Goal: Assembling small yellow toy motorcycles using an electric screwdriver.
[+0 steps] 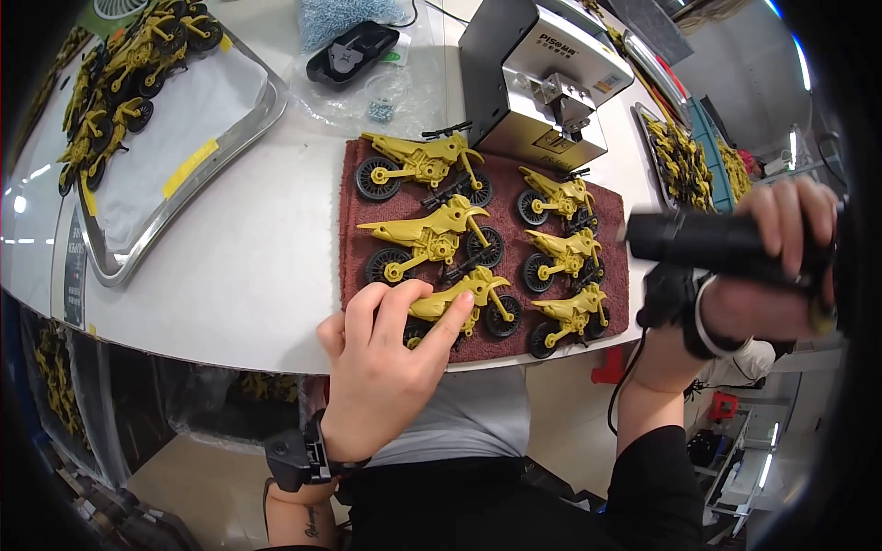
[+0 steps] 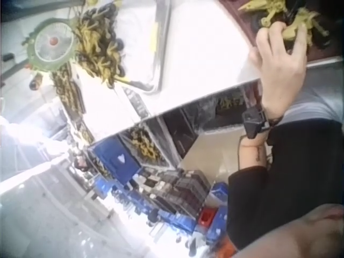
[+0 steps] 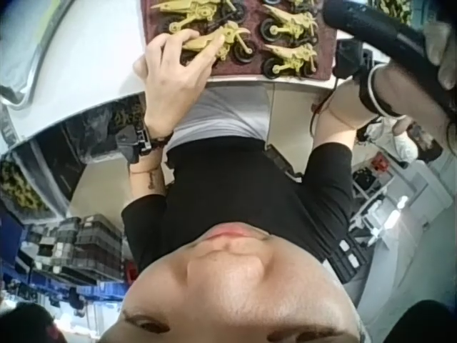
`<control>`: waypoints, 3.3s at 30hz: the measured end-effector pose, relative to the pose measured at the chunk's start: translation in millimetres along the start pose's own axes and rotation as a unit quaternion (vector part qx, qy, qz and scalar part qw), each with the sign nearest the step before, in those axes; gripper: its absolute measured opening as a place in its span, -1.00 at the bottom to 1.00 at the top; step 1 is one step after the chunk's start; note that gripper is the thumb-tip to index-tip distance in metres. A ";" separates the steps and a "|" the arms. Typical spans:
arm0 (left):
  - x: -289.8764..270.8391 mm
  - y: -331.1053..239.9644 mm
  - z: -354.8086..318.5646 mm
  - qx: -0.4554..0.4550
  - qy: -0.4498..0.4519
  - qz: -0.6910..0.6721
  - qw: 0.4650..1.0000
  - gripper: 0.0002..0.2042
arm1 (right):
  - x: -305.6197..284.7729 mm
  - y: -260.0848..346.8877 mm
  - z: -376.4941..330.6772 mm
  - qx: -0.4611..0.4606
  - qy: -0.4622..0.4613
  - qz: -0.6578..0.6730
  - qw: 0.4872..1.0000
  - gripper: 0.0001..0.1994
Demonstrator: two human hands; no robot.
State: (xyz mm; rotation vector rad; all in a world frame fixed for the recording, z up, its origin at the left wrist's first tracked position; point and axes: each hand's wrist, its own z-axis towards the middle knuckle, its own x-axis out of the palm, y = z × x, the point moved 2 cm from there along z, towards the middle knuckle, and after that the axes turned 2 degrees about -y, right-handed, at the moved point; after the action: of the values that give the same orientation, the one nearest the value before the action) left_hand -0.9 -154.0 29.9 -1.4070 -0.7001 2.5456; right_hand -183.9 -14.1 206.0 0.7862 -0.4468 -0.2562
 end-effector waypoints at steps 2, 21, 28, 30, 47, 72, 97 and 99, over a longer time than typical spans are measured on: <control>-1.8 -6.7 -2.0 0.007 -0.019 0.034 0.999 -0.59 | -20.8 10.8 19.5 -0.012 -0.021 -0.030 0.999 -0.73; 36.6 -42.0 -12.7 0.039 0.040 0.094 0.994 -0.38 | -15.4 -54.6 29.0 0.022 0.036 -0.024 0.999 -0.76; 47.9 -45.7 -12.2 0.053 -0.024 0.152 0.987 -0.59 | 71.9 -57.4 -30.5 0.068 0.083 -0.012 0.994 -0.72; 52.1 -41.8 -14.0 0.056 -0.026 0.147 0.987 -0.61 | 74.8 -67.7 -35.6 0.071 0.102 0.003 0.992 -0.72; 54.2 -42.0 -13.3 0.057 -0.023 0.082 0.995 -0.60 | 82.0 -84.9 -36.2 0.138 0.224 -0.053 0.963 -0.74; 45.5 -43.7 -11.2 0.061 -0.039 0.124 0.990 -0.62 | -59.6 -60.7 60.2 -0.031 -0.096 -0.129 0.986 -0.87; 44.0 -43.6 -11.7 0.067 -0.029 0.116 0.991 -0.61 | -64.5 -48.7 76.5 -0.035 -0.178 -0.183 0.966 -0.78; 44.1 -43.6 -11.8 0.065 -0.029 0.115 0.991 -0.61 | -66.5 -53.5 77.7 -0.022 -0.165 -0.172 0.971 -0.79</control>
State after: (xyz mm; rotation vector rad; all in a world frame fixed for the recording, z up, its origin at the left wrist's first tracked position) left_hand -19.3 -96.6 11.3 -1.4518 -0.3918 2.7574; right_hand -282.3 -73.4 195.9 0.7784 -0.6138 -0.7250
